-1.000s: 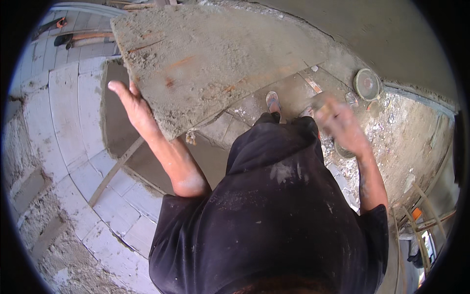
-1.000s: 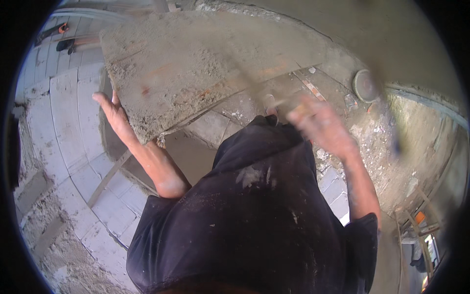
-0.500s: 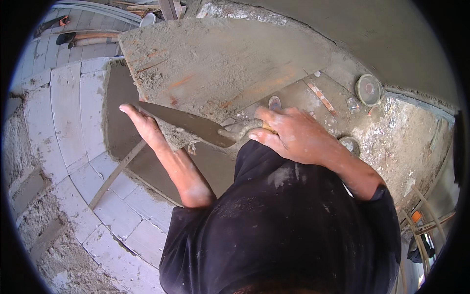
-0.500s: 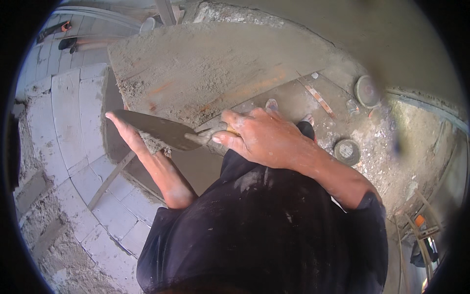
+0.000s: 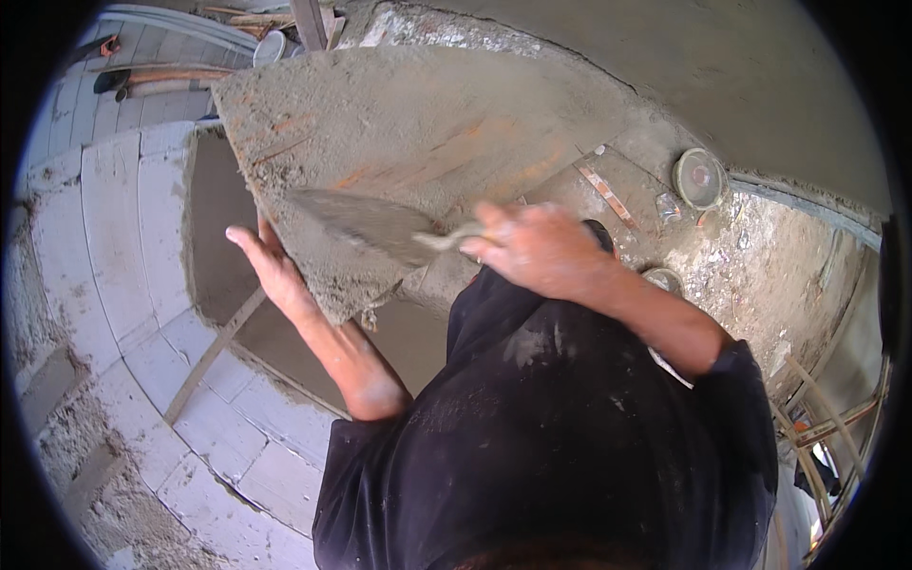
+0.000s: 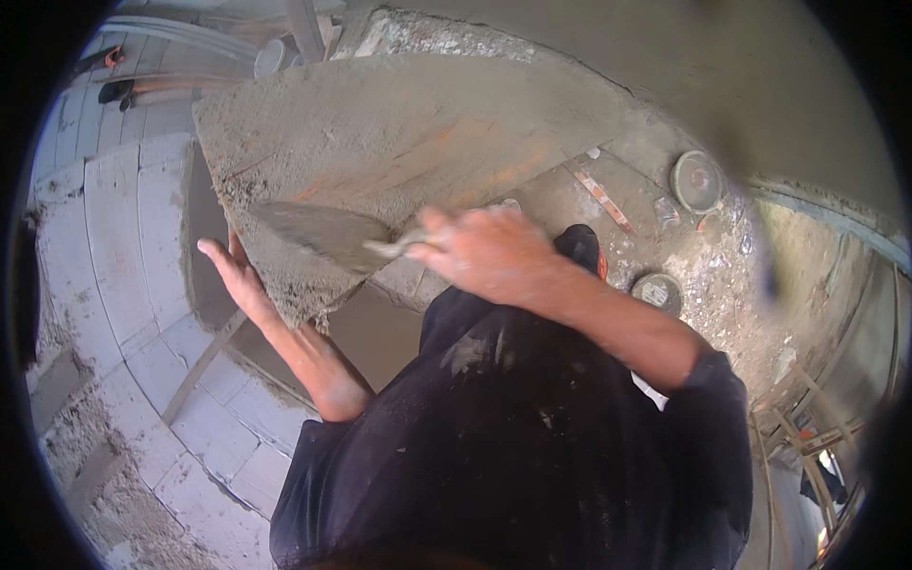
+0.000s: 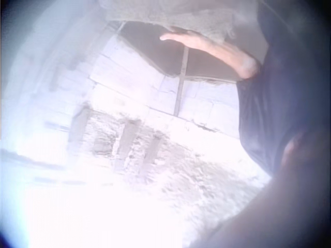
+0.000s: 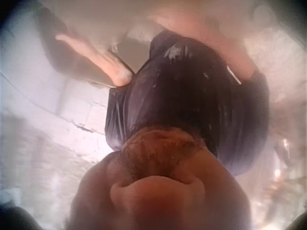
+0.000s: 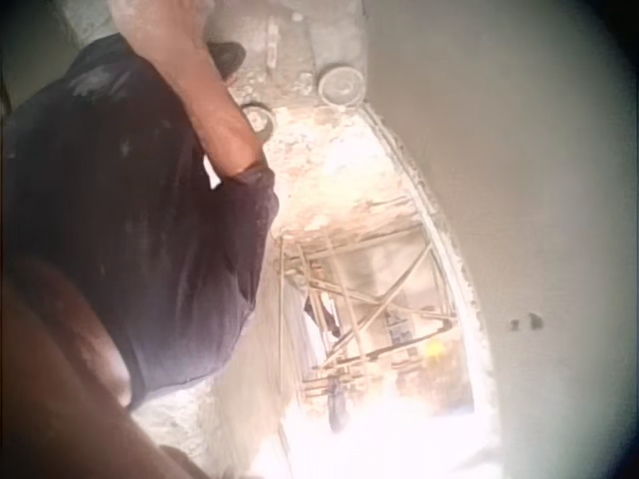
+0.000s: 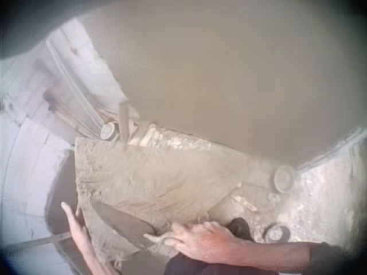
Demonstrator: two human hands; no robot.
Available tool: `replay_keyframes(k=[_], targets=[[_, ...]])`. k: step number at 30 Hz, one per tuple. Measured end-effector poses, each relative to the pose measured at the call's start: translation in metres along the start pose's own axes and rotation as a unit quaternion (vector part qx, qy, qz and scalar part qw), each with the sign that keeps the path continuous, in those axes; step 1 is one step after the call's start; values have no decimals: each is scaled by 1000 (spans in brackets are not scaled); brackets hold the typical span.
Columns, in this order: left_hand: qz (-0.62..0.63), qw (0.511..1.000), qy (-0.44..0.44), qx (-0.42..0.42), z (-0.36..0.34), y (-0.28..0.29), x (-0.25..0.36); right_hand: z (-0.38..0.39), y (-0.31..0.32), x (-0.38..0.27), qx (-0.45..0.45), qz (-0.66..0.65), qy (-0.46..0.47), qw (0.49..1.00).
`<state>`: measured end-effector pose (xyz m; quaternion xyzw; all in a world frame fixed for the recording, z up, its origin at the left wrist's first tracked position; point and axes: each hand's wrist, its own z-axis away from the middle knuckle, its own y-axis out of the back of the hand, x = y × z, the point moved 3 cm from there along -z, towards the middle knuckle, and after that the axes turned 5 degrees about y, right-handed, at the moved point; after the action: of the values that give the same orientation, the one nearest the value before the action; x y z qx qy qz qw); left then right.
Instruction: The person applies plaster to a wall using a trowel and then levels the surface with a long straightedge.
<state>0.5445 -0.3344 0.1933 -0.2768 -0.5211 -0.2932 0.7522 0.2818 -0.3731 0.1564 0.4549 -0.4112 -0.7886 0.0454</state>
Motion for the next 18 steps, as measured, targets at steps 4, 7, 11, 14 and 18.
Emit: replay_keyframes(k=[4, 7, 11, 14, 18], targets=[[-67, 996, 10, 62, 7, -28, 13, -47, -6, 101, 80, -54, -89, 991], [-98, 994, -3, 39, -1, -37, 10, -28, -37, 254, 17, -87, -281, 956], [-123, 985, -32, 120, 4, -26, 16, -37, 11, 156, 81, -79, -86, 990], [-129, 984, 4, 121, 8, -30, 22, -61, 52, 39, 53, -104, 13, 993], [-190, 972, -27, 139, 0, -36, 29, -130, 68, 90, 109, -85, 31, 990]])
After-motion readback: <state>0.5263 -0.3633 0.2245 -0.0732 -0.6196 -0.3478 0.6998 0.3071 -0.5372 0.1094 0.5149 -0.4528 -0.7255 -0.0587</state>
